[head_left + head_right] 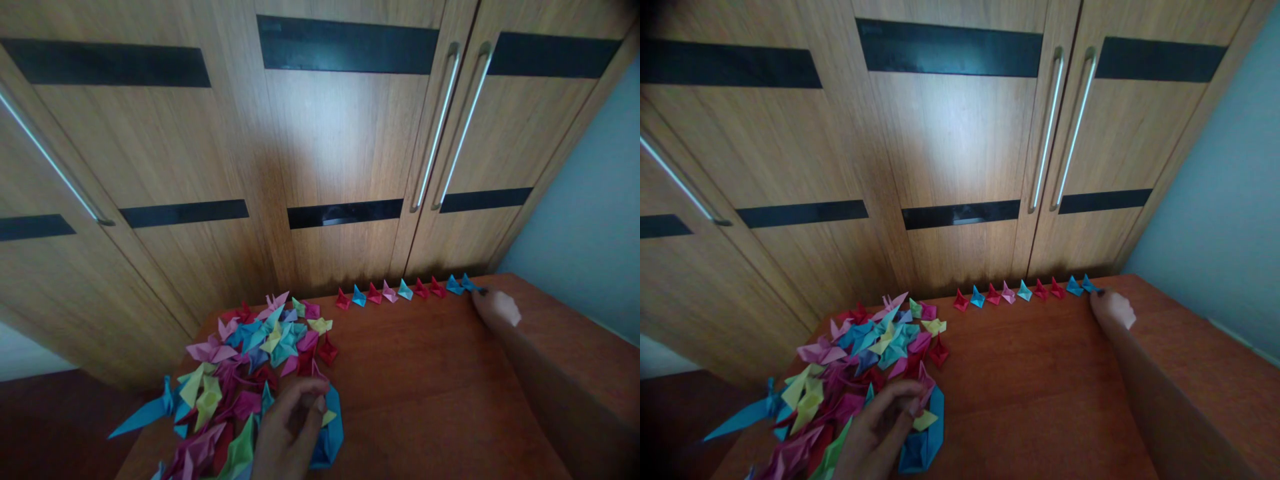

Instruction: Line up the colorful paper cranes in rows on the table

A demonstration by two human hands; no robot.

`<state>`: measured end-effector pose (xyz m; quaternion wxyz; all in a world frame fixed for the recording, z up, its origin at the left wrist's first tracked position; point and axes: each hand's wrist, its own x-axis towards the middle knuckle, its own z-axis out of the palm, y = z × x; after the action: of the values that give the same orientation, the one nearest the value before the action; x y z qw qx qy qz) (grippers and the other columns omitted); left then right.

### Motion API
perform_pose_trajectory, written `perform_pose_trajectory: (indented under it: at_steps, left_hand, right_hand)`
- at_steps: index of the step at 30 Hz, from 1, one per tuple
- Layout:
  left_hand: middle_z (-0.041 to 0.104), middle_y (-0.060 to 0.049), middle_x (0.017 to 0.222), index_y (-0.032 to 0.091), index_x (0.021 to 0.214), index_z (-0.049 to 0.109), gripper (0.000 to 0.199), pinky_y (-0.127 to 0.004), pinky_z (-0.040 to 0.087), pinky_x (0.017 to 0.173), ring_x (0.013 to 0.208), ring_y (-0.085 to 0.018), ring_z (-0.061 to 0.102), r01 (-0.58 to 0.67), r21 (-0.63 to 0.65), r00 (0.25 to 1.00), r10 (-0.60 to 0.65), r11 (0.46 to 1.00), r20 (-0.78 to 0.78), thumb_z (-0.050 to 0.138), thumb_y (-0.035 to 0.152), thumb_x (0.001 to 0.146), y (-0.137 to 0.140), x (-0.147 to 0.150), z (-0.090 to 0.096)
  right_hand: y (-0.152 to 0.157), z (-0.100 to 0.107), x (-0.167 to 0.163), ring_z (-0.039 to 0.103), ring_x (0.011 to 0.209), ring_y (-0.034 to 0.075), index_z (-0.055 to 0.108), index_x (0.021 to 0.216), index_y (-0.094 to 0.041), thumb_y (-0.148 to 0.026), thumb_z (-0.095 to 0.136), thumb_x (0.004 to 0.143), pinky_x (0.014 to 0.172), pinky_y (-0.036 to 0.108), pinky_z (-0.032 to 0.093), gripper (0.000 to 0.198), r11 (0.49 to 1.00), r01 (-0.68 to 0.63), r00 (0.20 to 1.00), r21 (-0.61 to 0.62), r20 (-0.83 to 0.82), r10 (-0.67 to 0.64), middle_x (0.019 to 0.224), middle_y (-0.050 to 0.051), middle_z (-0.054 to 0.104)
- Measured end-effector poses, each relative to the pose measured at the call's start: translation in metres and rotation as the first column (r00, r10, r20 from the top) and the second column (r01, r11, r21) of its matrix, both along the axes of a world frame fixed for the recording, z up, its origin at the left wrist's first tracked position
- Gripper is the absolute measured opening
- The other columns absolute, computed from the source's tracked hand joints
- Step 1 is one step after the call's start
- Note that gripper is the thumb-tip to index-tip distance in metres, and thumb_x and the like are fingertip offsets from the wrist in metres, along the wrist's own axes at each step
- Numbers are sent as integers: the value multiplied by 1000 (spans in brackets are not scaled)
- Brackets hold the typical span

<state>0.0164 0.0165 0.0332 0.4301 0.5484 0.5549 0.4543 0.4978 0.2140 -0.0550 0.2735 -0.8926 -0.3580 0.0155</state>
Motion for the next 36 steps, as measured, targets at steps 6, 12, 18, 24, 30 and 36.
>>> perform_pose_trajectory:
  at_steps: [6, 12, 18, 24, 30, 36]
  left_hand:
    - [68, -6, 82, 22, 88, 69, 27, -26, 50, 66, 76, -21, 63, 8, -28, 1000, -8, 1000, -7, 62, 45, 75, -2, 0, 0]
    - [69, -6, 84, 22, 88, 69, 24, -26, 50, 67, 77, -21, 63, 3, -13, 1000, -3, 1000, -2, 63, 42, 76, -2, -1, -1]
    - [68, -5, 86, 21, 91, 67, 24, -25, 49, 67, 78, -20, 63, 33, 7, 998, -32, 999, -50, 59, 40, 80, -2, 1, -1]
    - [69, -6, 88, 23, 97, 68, 22, -28, 50, 68, 78, -21, 64, 21, 150, 979, 10, 988, -205, 58, 34, 81, 3, -16, 9]
    - [69, -4, 94, 23, 99, 65, 25, -33, 50, 78, 83, -23, 65, -143, 365, 826, 314, 920, -468, 55, 35, 80, 18, -65, 22]
    - [66, -6, 103, 21, 106, 60, 25, -33, 47, 86, 96, -22, 62, 19, 317, 685, 219, 948, -695, 49, 25, 84, 21, -60, 6]
  right_hand:
    - [-1, 3, -4, 60, 96, 38, 68, 109, -17, -41, 55, 77, 72, 46, 46, 42, 994, 1, 1000, -113, 13, 1, 101, 25, 64]
    - [-2, 4, -5, 60, 96, 38, 68, 108, -17, -40, 57, 76, 72, 46, 46, 41, 993, -4, 1000, -119, -2, 3, 104, 25, 63]
    - [-8, 8, -10, 60, 98, 35, 67, 108, -19, -39, 56, 77, 72, 42, 46, 39, 996, 21, 999, -90, -33, -24, 104, 23, 63]
    - [-35, 7, -31, 62, 93, 35, 64, 107, -16, -42, 49, 79, 68, 39, 47, 41, 994, 109, 993, 8, -49, -108, 98, 22, 65]
    - [-69, 0, -83, 64, 81, 28, 66, 91, -17, -41, 53, 74, 67, 33, 44, 32, 983, -28, 993, 183, -106, 48, 87, 13, 69]
    - [-90, 0, -163, 63, 67, 22, 61, 77, -21, -44, 53, 72, 59, 27, 40, 25, 920, -289, 927, 266, -161, 338, 74, 6, 69]
